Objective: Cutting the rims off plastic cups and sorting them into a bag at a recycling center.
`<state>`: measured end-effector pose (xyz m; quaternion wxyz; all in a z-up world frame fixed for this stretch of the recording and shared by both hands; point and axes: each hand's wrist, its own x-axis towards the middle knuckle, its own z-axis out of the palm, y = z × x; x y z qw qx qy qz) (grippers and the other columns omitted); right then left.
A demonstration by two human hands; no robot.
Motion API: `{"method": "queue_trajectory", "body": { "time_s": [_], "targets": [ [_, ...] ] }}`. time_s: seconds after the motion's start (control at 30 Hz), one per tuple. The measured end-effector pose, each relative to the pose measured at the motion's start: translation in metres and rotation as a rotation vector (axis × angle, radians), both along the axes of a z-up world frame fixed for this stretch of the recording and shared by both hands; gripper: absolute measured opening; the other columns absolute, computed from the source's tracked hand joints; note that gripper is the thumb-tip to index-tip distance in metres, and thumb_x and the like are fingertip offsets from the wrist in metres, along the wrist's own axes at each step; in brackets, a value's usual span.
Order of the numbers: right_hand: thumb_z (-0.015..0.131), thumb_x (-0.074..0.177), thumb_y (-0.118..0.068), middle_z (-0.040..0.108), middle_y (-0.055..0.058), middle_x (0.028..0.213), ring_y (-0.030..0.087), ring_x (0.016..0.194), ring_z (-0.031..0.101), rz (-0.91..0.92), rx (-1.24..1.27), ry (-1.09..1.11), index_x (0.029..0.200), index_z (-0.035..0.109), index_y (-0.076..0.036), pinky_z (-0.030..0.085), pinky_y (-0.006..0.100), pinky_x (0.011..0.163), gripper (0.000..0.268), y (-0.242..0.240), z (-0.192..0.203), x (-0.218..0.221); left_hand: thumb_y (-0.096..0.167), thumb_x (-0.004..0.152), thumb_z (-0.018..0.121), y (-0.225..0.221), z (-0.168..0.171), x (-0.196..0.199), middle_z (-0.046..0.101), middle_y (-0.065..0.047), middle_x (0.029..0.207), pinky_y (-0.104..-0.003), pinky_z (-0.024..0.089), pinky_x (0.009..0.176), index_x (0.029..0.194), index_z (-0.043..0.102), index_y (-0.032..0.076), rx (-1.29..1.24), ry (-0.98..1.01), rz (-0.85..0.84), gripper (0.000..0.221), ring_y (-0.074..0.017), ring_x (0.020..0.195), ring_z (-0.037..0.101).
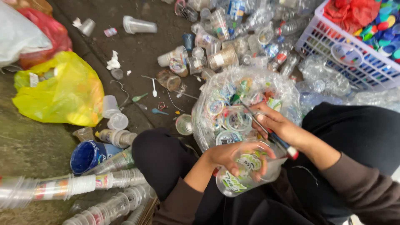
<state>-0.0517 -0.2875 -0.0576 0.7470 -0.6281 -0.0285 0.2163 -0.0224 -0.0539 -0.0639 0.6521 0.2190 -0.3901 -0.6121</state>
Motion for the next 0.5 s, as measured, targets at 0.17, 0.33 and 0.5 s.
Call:
{"method": "queue_trajectory", "body": {
  "time_s": [0.17, 0.33, 0.5],
  "targets": [
    [0.048, 0.102, -0.038, 0.057, 0.005, 0.075, 0.015, 0.051, 0.054, -0.24, 0.066, 0.492, 0.128, 0.053, -0.011, 0.049, 0.032, 0.044, 0.037, 0.026, -0.017, -0.039, 0.036, 0.073, 0.095, 0.062, 0.033, -0.021, 0.055, -0.013, 0.131, -0.057, 0.052, 0.106, 0.162, 0.026, 0.004, 0.034, 0.272, 0.436, 0.117, -0.0258, 0.122, 0.06],
    [0.047, 0.104, -0.044, 0.059, 0.007, 0.077, 0.016, 0.05, 0.052, -0.181, 0.13, 0.723, 0.119, 0.046, -0.003, 0.048, 0.034, 0.044, 0.043, 0.034, -0.017, -0.056, 0.018, 0.075, 0.087, 0.138, 0.034, -0.04, 0.047, -0.024, 0.147, -0.071, 0.048, 0.104, 0.159, 0.015, 0.006, -0.033, 0.236, 0.939, 0.111, -0.0421, 0.137, 0.051],
    [0.041, 0.101, -0.047, 0.056, 0.002, 0.075, 0.013, 0.055, 0.053, -0.246, 0.316, 0.61, 0.131, 0.055, -0.011, 0.05, 0.034, 0.048, 0.049, -0.007, -0.023, -0.049, 0.034, 0.087, 0.072, 0.215, 0.03, -0.069, 0.044, -0.028, 0.156, -0.065, 0.038, 0.108, 0.163, 0.032, 0.013, -0.093, 0.495, 1.448, 0.089, -0.048, 0.137, 0.046]
  ]
}}
